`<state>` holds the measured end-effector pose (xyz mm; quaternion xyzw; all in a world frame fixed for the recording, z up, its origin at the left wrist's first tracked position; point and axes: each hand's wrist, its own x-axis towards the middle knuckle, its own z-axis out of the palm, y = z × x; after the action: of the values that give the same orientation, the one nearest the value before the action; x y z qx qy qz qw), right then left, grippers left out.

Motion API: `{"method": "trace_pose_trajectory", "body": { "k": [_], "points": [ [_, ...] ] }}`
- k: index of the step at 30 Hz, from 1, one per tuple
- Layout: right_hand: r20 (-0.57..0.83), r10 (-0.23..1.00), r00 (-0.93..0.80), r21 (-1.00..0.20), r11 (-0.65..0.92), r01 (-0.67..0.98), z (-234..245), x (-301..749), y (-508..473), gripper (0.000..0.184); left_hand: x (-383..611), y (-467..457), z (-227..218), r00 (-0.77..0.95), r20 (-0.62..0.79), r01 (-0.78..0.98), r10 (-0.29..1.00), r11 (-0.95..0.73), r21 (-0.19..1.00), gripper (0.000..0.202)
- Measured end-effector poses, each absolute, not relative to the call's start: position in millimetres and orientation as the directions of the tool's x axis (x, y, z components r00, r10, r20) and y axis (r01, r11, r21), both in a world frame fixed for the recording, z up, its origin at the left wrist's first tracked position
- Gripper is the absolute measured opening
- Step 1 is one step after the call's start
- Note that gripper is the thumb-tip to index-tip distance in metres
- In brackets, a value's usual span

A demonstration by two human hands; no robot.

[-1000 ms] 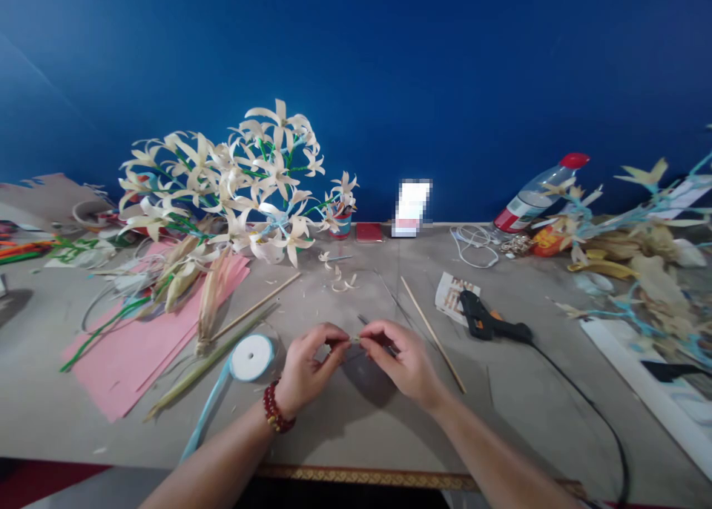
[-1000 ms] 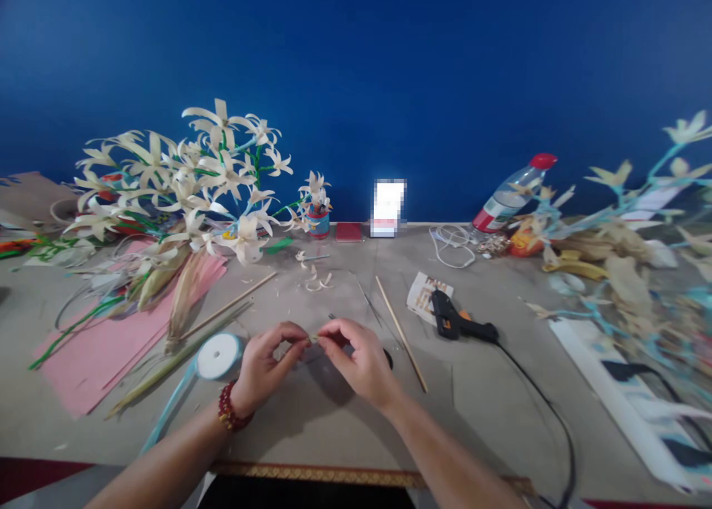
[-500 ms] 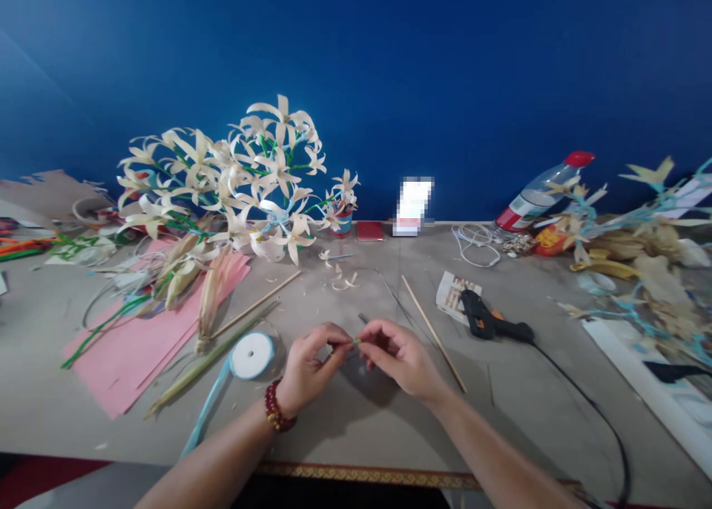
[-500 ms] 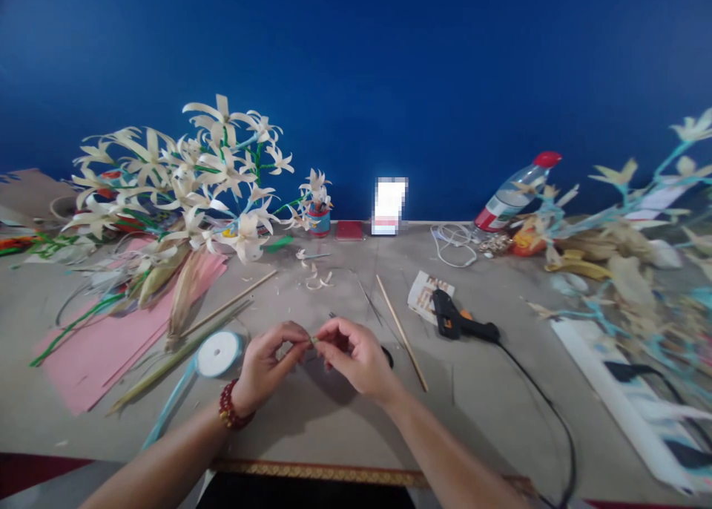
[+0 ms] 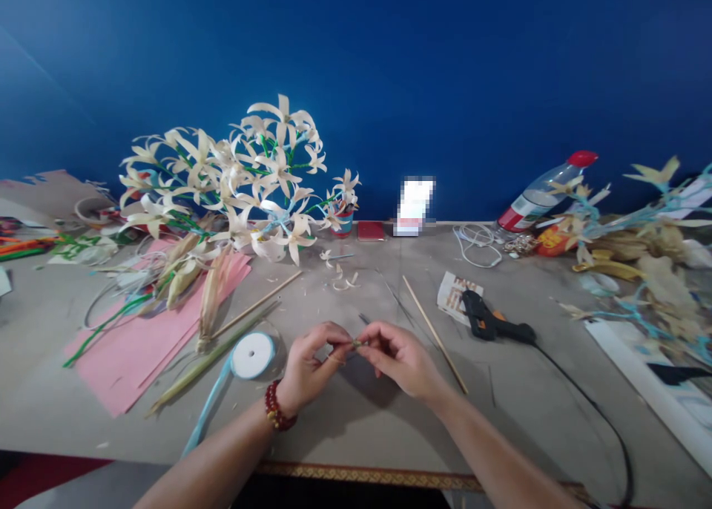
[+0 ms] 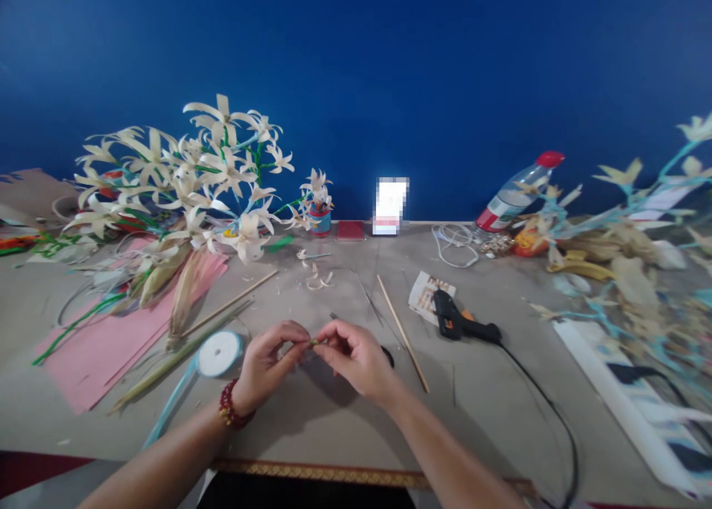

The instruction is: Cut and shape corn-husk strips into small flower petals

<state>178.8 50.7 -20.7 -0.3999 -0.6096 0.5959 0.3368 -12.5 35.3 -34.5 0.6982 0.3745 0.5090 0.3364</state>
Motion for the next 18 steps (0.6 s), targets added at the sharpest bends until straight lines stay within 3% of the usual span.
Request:
{"method": "trace_pose_trajectory", "body": {
  "k": [13,18],
  "points": [
    [0.096,0.877,-0.470,-0.975,0.179,0.135,-14.7,182.1,55.9,0.010,-14.5,35.5,-38.1,0.214,0.446,0.235,0.869,-0.489,0.840,0.004],
    [0.004,0.874,-0.486,-0.987,0.082,0.139,-14.0,182.3,56.2,0.011,-13.5,35.6,-36.2,0.220,0.443,0.252,0.869,-0.489,0.835,0.004]
  ]
}}
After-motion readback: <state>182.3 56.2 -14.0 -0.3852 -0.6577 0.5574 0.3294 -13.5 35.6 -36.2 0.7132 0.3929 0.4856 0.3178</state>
